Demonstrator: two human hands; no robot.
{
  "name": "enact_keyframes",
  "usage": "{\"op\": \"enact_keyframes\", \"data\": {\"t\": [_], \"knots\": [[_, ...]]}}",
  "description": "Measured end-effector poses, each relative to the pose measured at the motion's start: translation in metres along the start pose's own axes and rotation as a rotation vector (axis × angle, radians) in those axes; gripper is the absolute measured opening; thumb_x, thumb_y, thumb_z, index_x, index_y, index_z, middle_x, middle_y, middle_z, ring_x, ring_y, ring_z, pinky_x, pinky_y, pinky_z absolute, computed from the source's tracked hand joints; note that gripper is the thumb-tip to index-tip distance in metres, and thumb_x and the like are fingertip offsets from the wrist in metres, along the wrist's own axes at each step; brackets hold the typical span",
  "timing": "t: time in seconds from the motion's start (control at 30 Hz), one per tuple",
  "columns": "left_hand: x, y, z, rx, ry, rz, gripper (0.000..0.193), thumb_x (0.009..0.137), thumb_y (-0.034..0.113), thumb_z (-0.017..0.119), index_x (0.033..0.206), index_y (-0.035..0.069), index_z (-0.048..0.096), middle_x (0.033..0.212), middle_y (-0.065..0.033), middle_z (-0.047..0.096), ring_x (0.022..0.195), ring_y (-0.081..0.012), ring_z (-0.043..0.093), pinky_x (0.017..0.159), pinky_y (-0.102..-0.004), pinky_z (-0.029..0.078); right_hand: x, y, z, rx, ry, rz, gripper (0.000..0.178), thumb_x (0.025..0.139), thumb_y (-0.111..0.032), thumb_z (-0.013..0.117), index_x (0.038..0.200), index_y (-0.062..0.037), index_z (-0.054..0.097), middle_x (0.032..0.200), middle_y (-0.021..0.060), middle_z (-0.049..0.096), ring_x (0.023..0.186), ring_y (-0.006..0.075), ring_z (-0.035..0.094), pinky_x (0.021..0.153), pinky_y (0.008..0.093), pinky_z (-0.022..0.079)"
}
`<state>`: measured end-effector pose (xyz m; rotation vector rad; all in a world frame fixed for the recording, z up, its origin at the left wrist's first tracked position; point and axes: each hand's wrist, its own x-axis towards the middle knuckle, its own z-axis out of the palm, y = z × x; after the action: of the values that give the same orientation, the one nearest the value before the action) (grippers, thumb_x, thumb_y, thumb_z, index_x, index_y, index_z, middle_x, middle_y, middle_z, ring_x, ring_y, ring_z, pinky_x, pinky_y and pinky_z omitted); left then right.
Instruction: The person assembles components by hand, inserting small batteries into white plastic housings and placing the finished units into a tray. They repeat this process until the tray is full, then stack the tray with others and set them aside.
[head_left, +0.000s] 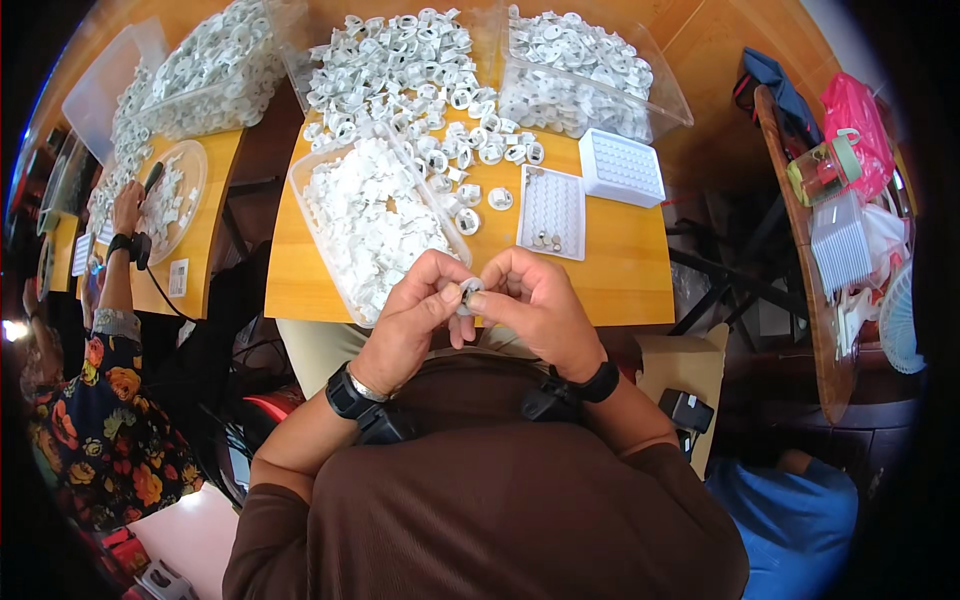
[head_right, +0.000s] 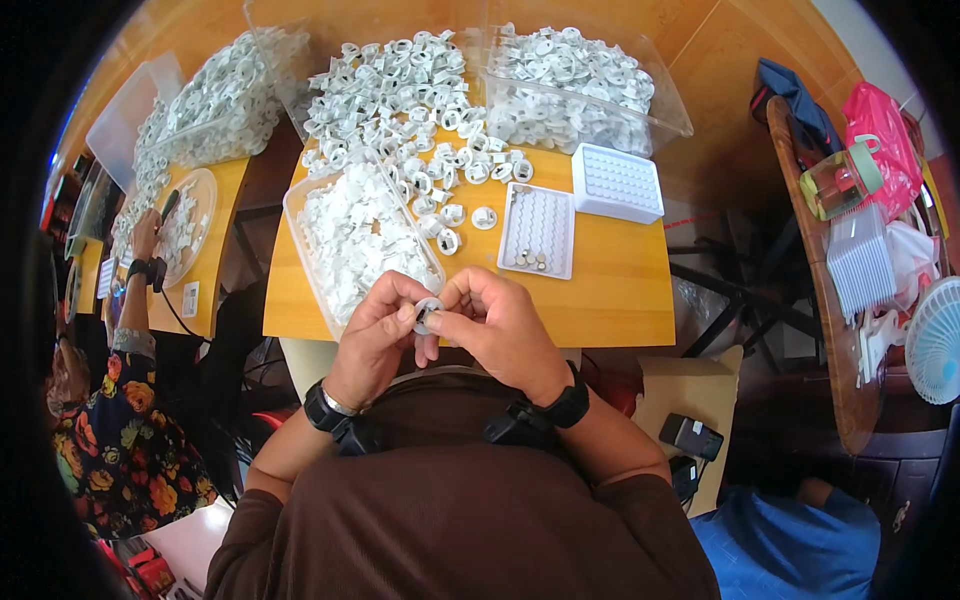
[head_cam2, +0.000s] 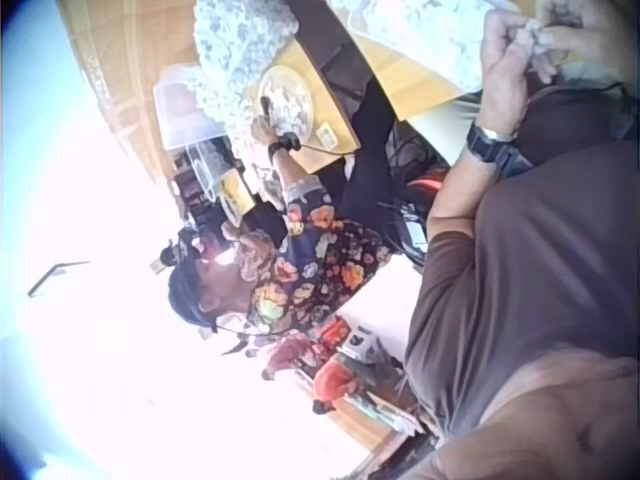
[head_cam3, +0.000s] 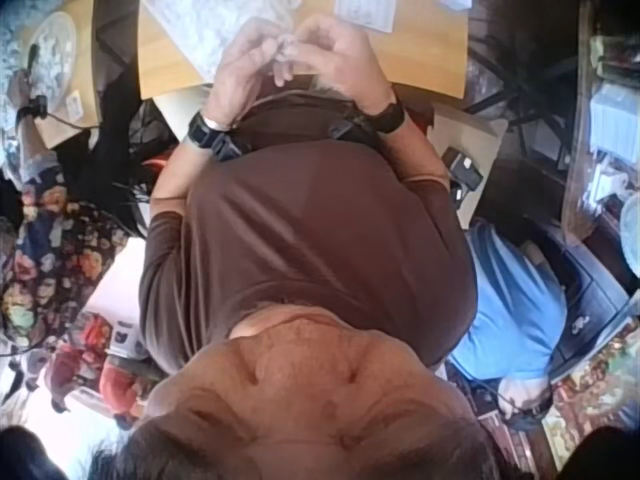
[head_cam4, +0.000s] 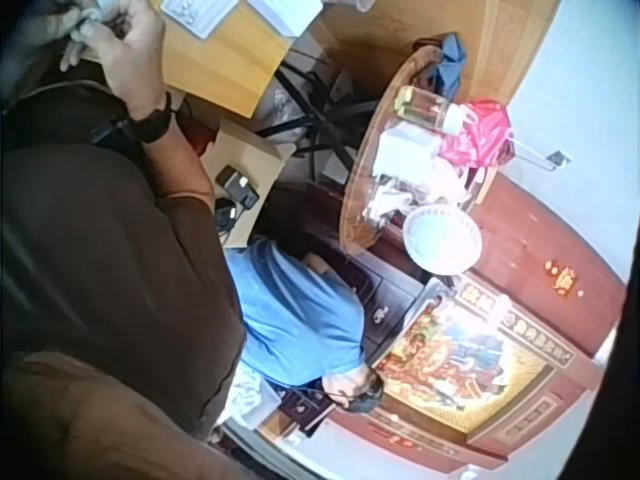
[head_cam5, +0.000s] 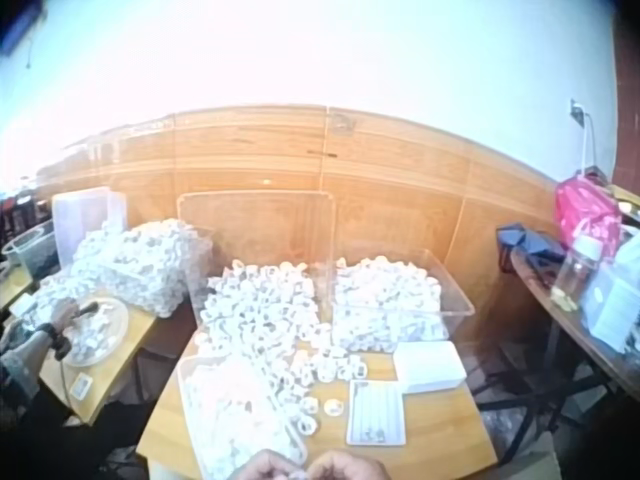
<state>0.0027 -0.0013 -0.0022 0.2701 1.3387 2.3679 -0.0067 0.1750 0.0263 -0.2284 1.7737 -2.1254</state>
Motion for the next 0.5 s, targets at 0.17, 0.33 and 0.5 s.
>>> {"op": "enact_keyframes", "data": {"t": [0.17,0.33,0.5], "knots": [[0.001,-0.0035,0.0002,0.047,0.009,-0.01,0.026,0.096,0.028,0.051,0.107,0.004,0.049,0.088,-0.006,0.058,0.071,-0.013,0.058,0.059,-0.0233,0.045,0.001,0.0068,-0.0048,-0.043,0.017,0.033,0.011,0.086,-0.005,0.064,0.085,-0.0018,0.054,0.074,0.0026,0.061,0.065,0.0052,0.056,0.057,0.02,0.045],[0.0018,-0.0037,-0.0003,0.04,0.023,-0.017,0.026,0.096,0.027,0.051,0.107,0.004,0.049,0.088,-0.006,0.058,0.071,-0.0131,0.058,0.059,-0.0235,0.045,0.002,0.0083,-0.0052,-0.077,0.027,0.025,0.011,0.087,-0.007,0.063,0.084,-0.0014,0.054,0.075,0.0013,0.059,0.063,0.0048,0.052,0.058,0.0198,0.044],[0.0038,-0.0029,-0.0005,-0.051,0.083,-0.025,0.025,0.095,0.026,0.052,0.105,0.004,0.048,0.089,-0.0062,0.058,0.071,-0.0138,0.058,0.059,-0.0241,0.046,0.0047,-0.001,-0.0004,-0.029,0.015,0.007,0.008,0.088,-0.002,0.062,0.087,0.0003,0.054,0.079,0.0036,0.062,0.068,0.0071,0.06,0.061,0.0212,0.049]]}}
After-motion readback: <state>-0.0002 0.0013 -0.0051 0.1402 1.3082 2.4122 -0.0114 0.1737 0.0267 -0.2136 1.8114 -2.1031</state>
